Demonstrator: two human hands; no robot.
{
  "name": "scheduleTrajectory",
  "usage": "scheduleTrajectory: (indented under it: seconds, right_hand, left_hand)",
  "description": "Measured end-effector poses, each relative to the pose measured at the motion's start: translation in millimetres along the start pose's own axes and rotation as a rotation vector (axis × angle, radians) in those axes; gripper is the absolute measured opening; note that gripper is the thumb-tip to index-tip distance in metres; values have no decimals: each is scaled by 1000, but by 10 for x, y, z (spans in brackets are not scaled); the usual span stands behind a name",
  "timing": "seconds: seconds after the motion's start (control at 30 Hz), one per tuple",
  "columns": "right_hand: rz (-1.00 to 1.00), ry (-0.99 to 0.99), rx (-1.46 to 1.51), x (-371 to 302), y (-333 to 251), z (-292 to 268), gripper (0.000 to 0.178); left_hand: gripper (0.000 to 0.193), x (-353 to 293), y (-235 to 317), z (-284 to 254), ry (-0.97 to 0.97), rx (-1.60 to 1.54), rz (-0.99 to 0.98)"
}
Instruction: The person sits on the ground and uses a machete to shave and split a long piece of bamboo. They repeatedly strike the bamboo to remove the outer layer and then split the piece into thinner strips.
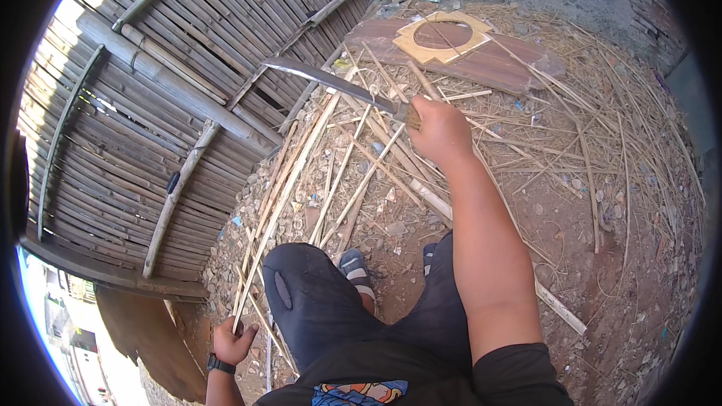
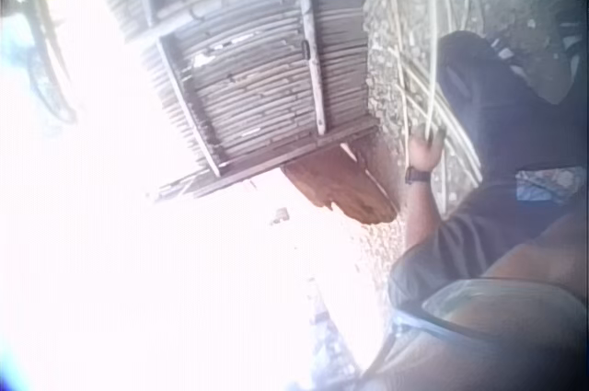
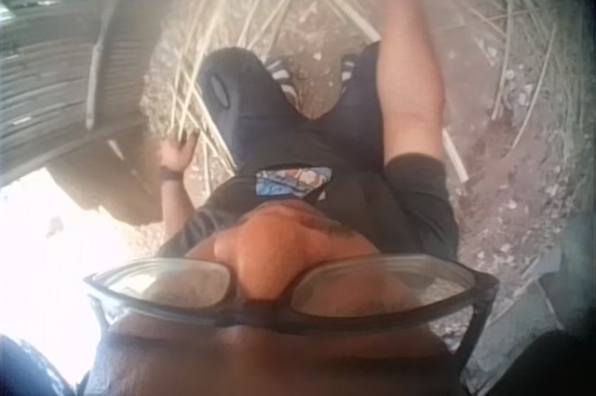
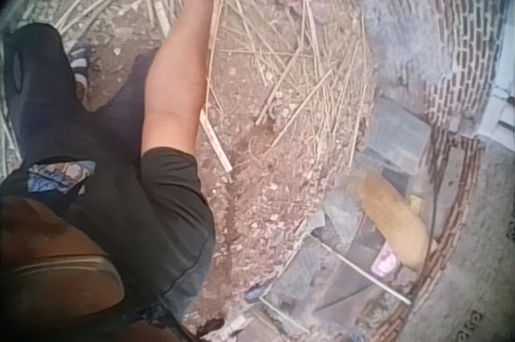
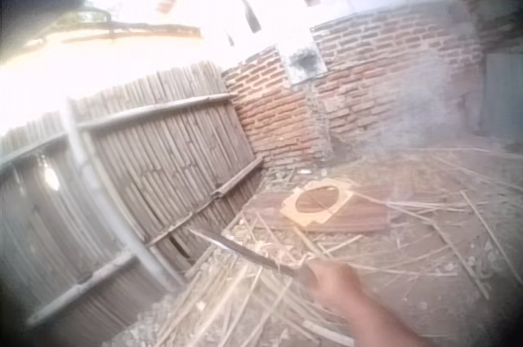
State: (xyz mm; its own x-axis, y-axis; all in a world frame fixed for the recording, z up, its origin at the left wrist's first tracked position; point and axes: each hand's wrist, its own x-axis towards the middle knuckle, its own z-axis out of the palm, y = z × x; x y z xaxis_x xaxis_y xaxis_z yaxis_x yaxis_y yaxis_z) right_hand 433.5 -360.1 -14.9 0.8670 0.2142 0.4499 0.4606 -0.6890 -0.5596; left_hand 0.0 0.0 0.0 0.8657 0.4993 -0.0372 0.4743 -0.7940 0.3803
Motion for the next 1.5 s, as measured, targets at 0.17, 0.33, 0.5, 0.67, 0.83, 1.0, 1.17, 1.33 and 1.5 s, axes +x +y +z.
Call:
scheduleTrajectory:
  seconds: [0.17,0.33,0.5,0.67,0.83,1.0,1.17,1.33,1.5]
  right_hand:
    - [-88,45,-50,8,-28,-33,27]
    - [20,88,31,-27,137,27,28]
    - [-88,21,0,-42,-53,15,27]
    - [9,92,-55,-8,121,18,29]
    - [182,95,8,26,186,23,33]
    - [283,120,67,21,74,-22,42]
    - [372,337,133,34,192,-37,35]
    - [5,162,205,-33,-52,-33,26]
    - [-409,-13,69,-168,-328,66,24]
  left_hand:
    - [41,18,-34,27,6,-14,2]
    - [45,8,-103,-9,-25,11,39]
    - [46,18,-73,25,-32,-4,9]
    - [46,-4,-92,-33,-34,23,3]
    - [45,-22,-12,-77,-83,-22,-38]
    - [43,3,-120,-36,-88,-37,-23]
    - [43,34,-19,-22,-52,-18,-7]
    - [41,78,169,21,18,32,-18]
    - [40,133,374,16,-20,-24,-20]
